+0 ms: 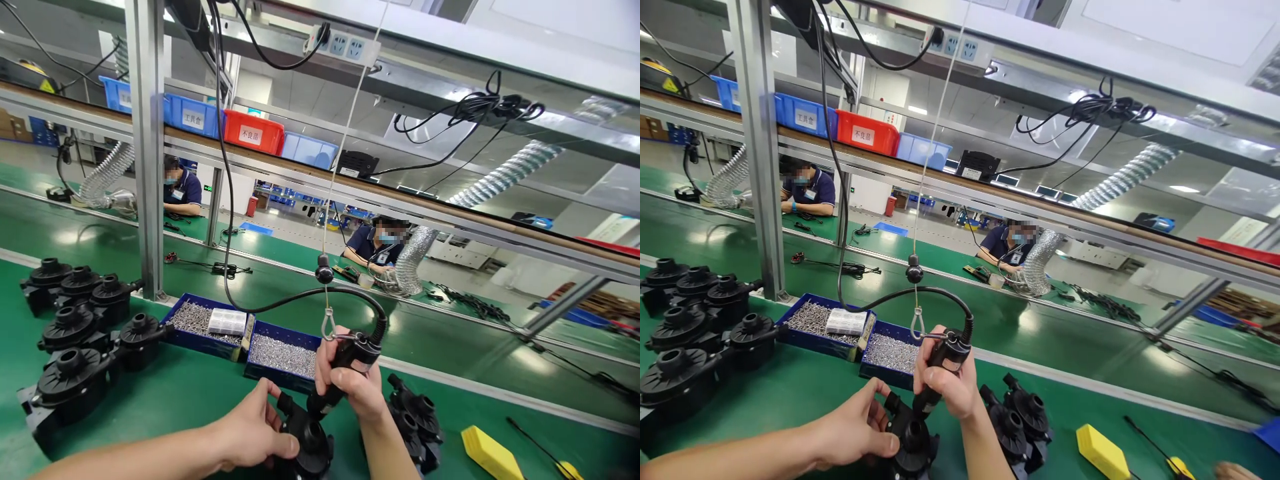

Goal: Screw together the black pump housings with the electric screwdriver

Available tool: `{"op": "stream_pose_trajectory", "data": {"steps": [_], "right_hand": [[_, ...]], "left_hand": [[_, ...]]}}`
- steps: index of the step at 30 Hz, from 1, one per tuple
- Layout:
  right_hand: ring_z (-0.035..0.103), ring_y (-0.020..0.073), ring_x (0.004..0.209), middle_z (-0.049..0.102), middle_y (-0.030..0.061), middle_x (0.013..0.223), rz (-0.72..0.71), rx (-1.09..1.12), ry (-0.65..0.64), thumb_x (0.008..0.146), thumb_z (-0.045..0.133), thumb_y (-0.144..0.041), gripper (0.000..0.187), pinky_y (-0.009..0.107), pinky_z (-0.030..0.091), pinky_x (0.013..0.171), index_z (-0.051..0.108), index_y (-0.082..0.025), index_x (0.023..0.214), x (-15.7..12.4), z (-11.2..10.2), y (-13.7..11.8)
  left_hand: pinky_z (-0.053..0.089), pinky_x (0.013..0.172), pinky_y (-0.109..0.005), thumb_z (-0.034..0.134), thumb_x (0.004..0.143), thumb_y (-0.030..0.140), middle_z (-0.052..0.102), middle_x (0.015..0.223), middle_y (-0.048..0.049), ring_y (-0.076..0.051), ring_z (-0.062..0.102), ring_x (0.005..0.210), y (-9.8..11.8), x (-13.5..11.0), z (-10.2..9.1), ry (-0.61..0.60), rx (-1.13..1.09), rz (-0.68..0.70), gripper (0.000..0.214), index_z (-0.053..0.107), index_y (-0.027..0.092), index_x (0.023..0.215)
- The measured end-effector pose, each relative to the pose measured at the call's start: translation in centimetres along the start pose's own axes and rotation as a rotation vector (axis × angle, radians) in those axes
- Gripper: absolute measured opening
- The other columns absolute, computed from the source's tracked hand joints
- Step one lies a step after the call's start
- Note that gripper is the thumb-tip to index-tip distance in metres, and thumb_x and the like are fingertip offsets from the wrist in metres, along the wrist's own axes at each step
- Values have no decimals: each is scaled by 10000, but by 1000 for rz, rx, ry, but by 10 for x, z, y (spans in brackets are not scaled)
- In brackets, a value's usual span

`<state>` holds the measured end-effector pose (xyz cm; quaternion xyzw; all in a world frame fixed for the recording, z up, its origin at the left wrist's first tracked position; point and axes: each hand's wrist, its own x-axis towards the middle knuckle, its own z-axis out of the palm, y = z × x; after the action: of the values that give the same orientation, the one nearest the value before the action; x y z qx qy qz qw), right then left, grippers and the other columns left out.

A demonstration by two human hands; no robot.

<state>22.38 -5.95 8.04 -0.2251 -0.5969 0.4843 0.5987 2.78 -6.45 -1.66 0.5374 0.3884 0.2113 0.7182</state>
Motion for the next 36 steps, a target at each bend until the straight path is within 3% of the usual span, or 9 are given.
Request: {"op": "stream_pose_trajectory", "data": {"steps": [4,8,10,13,18,25,31,36], "right_hand": [[733,204,588,729,3,715,-22,-42,45,853,877,-315,235,278,545,550,699,-213,968,0,4,-12],[748,209,686,731,-7,760,-129,-56,164,897,860,-342,215,287,553,601,693,-241,987,-3,29,-21],[747,216,667,720,-7,749,-105,-43,188,889,867,-355,238,294,538,585,684,-235,981,-5,42,-22],[715,221,586,712,6,699,-30,-7,148,857,883,-387,299,315,522,552,655,-221,958,-6,50,-19],[709,221,587,699,7,705,56,22,111,843,888,-394,335,321,517,563,621,-223,951,-6,46,-14],[716,232,564,699,10,709,37,32,40,862,861,-381,324,346,554,563,596,-226,963,-4,42,0],[686,201,528,654,-20,680,47,-2,16,875,861,-394,336,308,510,555,580,-230,960,-5,47,-6],[744,269,717,733,58,777,110,-30,-83,845,867,-448,360,346,558,614,610,-236,980,-4,51,-15]], "left_hand": [[392,484,-243,844,682,207,529,706,140,-98,409,556,-3,-1,3,-4,9,7,738,335,258,1214],[285,491,-232,881,715,292,485,695,149,-86,362,562,-13,1,9,-62,-7,65,790,286,260,1234],[262,518,-232,889,723,331,487,711,145,-80,369,584,-16,0,11,-81,-26,101,807,272,256,1238],[274,541,-234,886,728,360,479,728,141,-85,381,604,-15,-2,11,-89,-30,95,837,252,249,1264],[280,542,-240,855,753,310,475,743,129,-99,389,622,-11,-5,10,-72,37,65,808,259,238,1295],[331,519,-243,858,778,303,488,745,124,-96,398,575,-13,-2,11,-64,36,40,796,267,237,1307],[341,500,-249,915,723,395,479,763,116,-101,382,568,-18,-1,10,-70,3,62,846,291,253,1275],[315,570,-255,944,708,390,474,775,97,-115,415,624,-18,-2,9,-51,12,96,801,369,259,1250]]}}
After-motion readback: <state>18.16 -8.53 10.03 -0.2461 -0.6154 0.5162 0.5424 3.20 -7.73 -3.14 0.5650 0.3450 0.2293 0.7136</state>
